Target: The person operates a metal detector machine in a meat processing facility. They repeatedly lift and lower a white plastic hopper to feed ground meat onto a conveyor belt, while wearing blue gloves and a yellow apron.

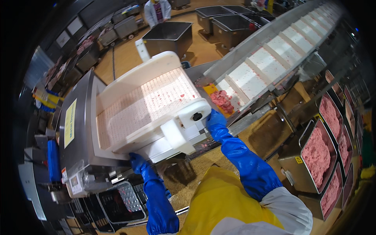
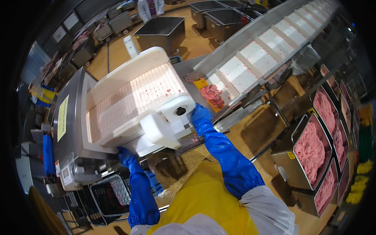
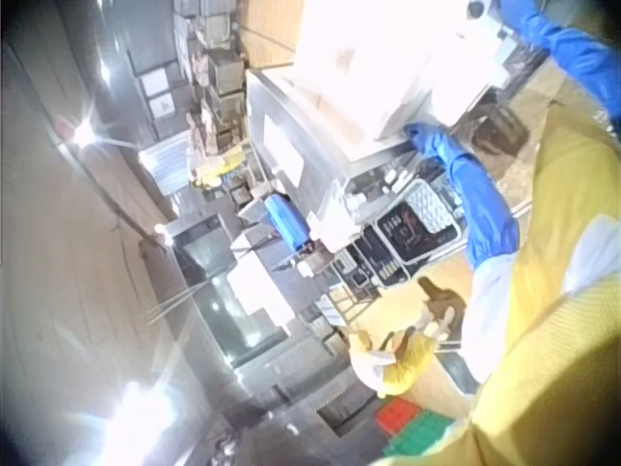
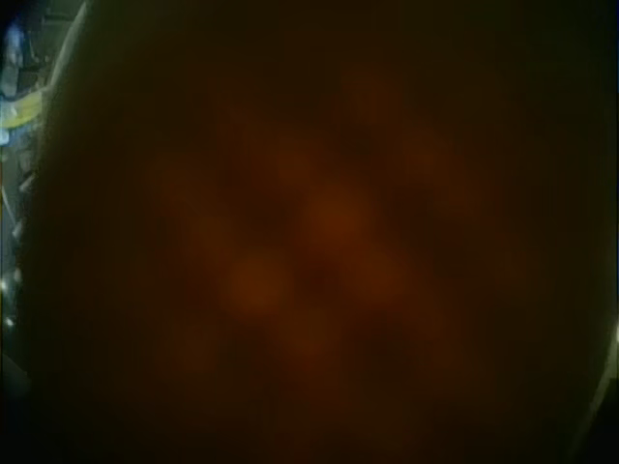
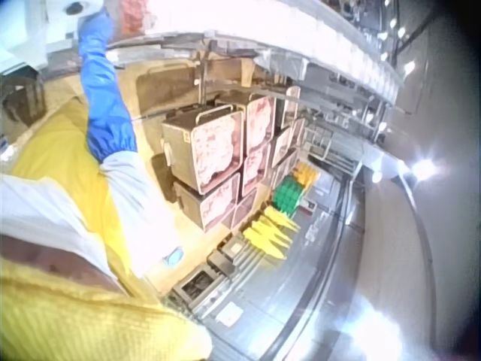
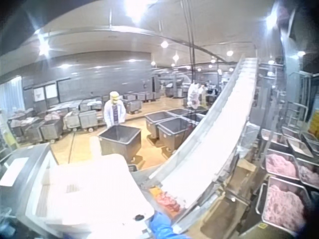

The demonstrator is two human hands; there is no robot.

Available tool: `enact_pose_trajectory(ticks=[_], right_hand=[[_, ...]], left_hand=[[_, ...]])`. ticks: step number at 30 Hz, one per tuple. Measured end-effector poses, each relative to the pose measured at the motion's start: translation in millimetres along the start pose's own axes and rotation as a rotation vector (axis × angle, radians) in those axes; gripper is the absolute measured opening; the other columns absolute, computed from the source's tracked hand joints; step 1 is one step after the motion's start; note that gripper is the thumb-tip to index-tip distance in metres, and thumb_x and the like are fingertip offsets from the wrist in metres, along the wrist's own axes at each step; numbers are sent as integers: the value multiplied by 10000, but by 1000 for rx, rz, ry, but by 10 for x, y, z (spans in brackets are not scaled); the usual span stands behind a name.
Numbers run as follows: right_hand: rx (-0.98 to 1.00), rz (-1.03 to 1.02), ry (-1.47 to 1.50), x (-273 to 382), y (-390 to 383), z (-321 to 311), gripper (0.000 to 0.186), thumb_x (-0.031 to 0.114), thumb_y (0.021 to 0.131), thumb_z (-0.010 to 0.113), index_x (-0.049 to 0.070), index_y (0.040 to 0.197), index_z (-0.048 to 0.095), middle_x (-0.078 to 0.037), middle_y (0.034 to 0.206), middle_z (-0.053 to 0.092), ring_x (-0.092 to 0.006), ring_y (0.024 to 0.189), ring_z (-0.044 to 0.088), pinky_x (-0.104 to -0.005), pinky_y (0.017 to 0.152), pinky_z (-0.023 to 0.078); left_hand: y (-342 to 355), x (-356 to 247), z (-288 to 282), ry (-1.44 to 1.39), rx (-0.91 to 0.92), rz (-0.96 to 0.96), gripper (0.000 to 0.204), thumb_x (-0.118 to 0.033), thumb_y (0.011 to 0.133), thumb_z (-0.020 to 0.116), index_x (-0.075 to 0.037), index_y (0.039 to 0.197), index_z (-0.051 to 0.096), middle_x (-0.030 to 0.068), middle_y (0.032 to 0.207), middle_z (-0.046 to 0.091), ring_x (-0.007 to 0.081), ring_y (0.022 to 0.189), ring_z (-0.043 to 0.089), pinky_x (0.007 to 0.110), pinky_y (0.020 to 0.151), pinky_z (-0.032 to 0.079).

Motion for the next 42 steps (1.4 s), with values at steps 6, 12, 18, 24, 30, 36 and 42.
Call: enact_pose_trajectory(ticks=[6, 12, 18, 24, 30, 36, 42], right_hand=[[31, 28, -33, 69, -3, -32, 193, 205, 894, 596, 70, 1013, 666, -193, 929, 722, -416, 868, 699, -534, 783, 557], [-30, 40, -63, -38, 0, -48, 185, 209, 891, 599, 89, 1017, 663, -193, 963, 719, -416, 890, 695, -543, 793, 552], [30, 83, -67, 16, -33, -82, 201, 214, 902, 589, 100, 1051, 660, -173, 946, 726, -402, 873, 701, -541, 764, 558], [32, 73, -86, 7, -39, -65, 196, 203, 901, 584, 97, 1046, 661, -170, 935, 725, -397, 872, 702, -539, 761, 558], [-77, 13, -40, -103, -4, -22, 186, 199, 877, 610, 86, 1013, 669, -194, 933, 713, -420, 870, 685, -538, 761, 548], [-21, 46, -33, -20, -20, -34, 209, 186, 876, 608, 70, 1037, 674, -199, 980, 713, -419, 892, 686, -538, 783, 548], [-36, 45, -22, -21, -30, -105, 217, 181, 875, 604, 67, 1048, 670, -198, 981, 712, -421, 896, 685, -538, 792, 546]], left_hand=[[40, 87, -11, 65, 19, -7, 789, -649, 1016, 273, -41, 1071, 773, 233, 1068, 736, 461, 1007, 695, 538, 923, 546], [26, -37, 66, 0, 32, 58, 780, -620, 1031, 271, -23, 1053, 774, 235, 1048, 737, 463, 992, 696, 538, 906, 551], [35, 19, 46, -4, 21, -15, 778, -627, 1025, 297, -14, 1031, 776, 234, 1007, 743, 459, 954, 704, 546, 861, 560], [-25, -6, -21, 4, 6, 3, 774, -636, 1020, 303, -23, 1038, 776, 236, 1004, 742, 458, 960, 704, 544, 860, 562], [-1, -43, 47, 46, 44, 45, 779, -630, 1026, 279, -30, 1042, 775, 232, 1009, 743, 458, 960, 704, 529, 862, 566], [22, 12, 38, 37, 37, 16, 793, -619, 1028, 272, -3, 1035, 772, 243, 1013, 739, 472, 974, 696, 532, 881, 559], [-76, -70, -49, 27, 55, -13, 770, -635, 1015, 300, -34, 1029, 781, 237, 1015, 740, 463, 969, 700, 532, 866, 564]])
Point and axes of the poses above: each hand's wrist, its own y-axis towards the middle knuckle, its own z-axis out of the palm, x = y × z, the point moved 7 cm from there along y, towards the middle knuckle
